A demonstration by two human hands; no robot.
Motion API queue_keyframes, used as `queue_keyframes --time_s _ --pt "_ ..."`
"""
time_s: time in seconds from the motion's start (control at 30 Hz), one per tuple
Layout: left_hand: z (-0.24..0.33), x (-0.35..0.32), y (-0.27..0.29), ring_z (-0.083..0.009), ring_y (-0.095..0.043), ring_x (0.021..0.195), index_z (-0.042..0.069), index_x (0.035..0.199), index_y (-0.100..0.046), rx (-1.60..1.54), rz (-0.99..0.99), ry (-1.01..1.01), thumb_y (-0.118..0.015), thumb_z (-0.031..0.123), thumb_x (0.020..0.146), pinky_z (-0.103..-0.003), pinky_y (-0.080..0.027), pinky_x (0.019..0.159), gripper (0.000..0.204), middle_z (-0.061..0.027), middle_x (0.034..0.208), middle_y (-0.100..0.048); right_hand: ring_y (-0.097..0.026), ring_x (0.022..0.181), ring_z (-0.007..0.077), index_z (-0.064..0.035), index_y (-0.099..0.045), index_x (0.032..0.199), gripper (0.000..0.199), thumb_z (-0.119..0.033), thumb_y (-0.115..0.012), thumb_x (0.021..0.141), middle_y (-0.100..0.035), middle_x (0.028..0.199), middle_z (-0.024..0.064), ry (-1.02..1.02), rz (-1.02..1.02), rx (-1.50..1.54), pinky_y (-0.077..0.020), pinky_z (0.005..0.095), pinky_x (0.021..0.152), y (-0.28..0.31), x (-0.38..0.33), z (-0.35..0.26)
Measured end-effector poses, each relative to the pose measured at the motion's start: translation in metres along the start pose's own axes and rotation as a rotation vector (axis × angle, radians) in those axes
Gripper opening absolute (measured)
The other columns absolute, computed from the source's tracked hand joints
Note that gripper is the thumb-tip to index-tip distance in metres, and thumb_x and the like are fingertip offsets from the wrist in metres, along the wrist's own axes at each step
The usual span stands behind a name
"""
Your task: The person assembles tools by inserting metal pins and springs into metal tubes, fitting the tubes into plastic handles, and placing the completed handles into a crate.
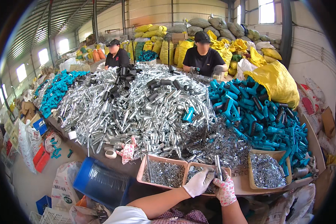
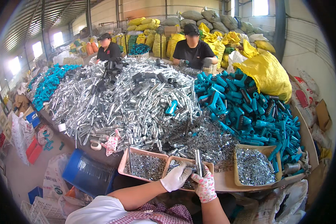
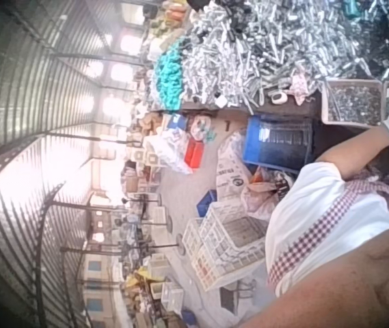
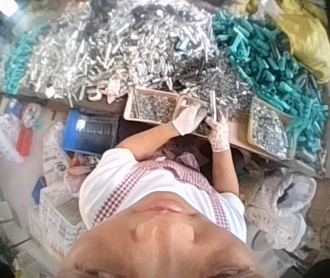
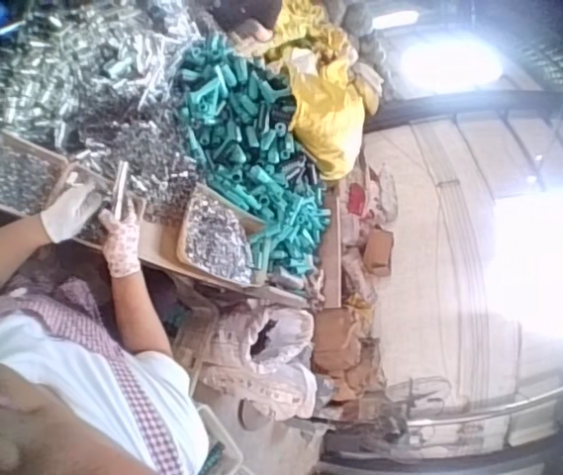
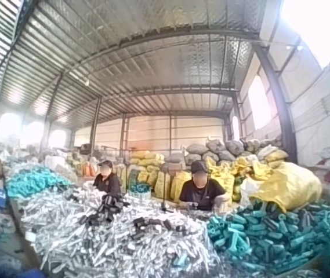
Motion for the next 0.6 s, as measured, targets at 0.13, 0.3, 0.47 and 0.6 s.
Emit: queue_keyframes --time_s 0.13,0.3,0.47,0.6 --pt "-0.005 -0.001 -0.002 -0.0384 -0.065 0.084 -0.004 0.115 -0.050 0.149 -0.092 0.108 -0.044 0.036 0.101 -0.040 -0.049 0.073 0.043 -0.0236 0.088 -0.064 -0.056 0.065 0.0090 -0.0084 -0.053 0.124 0.050 0.003 -0.065 0.077 -0.059 0.090 -0.0005 -0.007 0.053 -0.014 -0.0447 0.0204 0.051 0.000 -0.004 -0.003" --pt "-0.002 -0.002 0.000 -0.0432 -0.062 0.083 -0.003 0.101 -0.052 0.214 -0.052 0.084 -0.048 0.035 0.098 -0.047 -0.048 0.070 0.039 -0.0263 0.082 -0.063 -0.053 0.059 0.0064 -0.0085 -0.054 0.121 0.046 0.004 -0.060 0.078 -0.058 0.084 -0.0017 0.024 0.053 -0.025 -0.0402 0.0176 0.046 0.003 -0.003 -0.005" --pt "0.004 -0.001 0.004 -0.0435 -0.062 0.081 -0.002 0.098 -0.052 0.082 -0.021 0.038 -0.051 0.031 0.097 -0.047 -0.048 0.070 0.033 -0.0258 0.080 -0.062 -0.053 0.059 0.0065 -0.0078 -0.054 0.122 0.045 0.004 -0.059 0.078 -0.057 0.084 -0.0017 0.019 0.099 -0.018 -0.0421 0.0179 0.047 -0.001 -0.002 -0.007" --pt "-0.006 -0.006 0.000 -0.0422 -0.061 0.086 -0.003 0.107 -0.051 0.087 -0.027 0.084 -0.049 0.032 0.098 -0.043 -0.047 0.074 0.036 -0.0233 0.089 -0.060 -0.055 0.061 0.0070 -0.0067 -0.054 0.123 0.046 0.005 -0.058 0.078 -0.058 0.085 -0.0011 -0.011 0.083 -0.058 -0.0444 0.0179 0.049 -0.005 -0.007 -0.010"
Point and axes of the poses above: each hand's wrist, its own x-axis towards the middle knuckle, its own y-axis out of the back of the hand, z = x × y, the point moved 9 cm from there along x, towards the middle knuckle
